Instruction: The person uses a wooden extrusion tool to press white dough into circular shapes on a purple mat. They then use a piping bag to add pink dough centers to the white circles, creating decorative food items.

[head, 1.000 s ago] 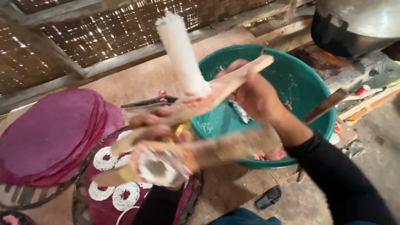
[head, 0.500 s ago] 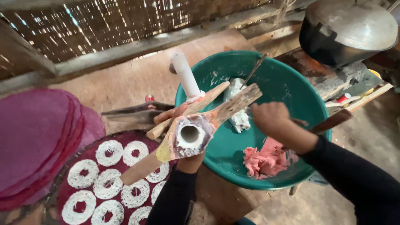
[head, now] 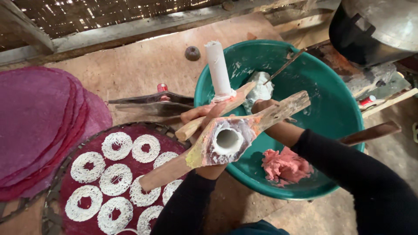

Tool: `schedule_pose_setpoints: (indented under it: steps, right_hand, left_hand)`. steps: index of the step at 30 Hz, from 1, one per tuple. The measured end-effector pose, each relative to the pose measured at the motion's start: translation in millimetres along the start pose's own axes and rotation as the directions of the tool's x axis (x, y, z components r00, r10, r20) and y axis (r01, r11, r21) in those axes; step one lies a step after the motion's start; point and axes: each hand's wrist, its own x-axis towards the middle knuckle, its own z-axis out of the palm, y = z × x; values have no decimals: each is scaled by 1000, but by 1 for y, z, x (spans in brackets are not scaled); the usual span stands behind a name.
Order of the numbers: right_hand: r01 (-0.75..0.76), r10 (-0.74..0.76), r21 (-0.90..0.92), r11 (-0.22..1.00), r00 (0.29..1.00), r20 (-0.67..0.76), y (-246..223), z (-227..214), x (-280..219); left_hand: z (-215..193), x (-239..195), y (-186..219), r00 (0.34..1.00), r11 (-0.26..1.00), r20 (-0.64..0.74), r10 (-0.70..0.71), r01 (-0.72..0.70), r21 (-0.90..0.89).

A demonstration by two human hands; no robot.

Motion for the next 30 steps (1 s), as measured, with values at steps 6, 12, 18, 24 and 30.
schedule_pose_setpoints:
  steps: [6, 12, 18, 24, 30]
  right_hand:
    - [-19, 19, 2, 1000, 999, 47, -16, -21, -47]
    - [-23, -5, 100, 995, 963, 271, 10, -117, -120]
    - [-345, 144, 367, 864, 867, 477, 75, -214, -227]
    - [-483, 170, 346, 805, 745, 645, 106, -275, -311]
    - [-382, 292, 407, 830, 919, 266, 92, -295, -313]
  left_hand:
    - [0, 0, -4, 1000, 1000, -25, 5, -5, -13]
    - [11, 3, -5, 998, 999, -59, -22, 20, -32]
    - [12, 20, -3, 987, 999, -159, -28, 31, 22]
    - [8, 24, 28, 985, 990, -102, 140, -136, 45]
    - [8, 31, 54, 946, 937, 14, 323, -322, 136]
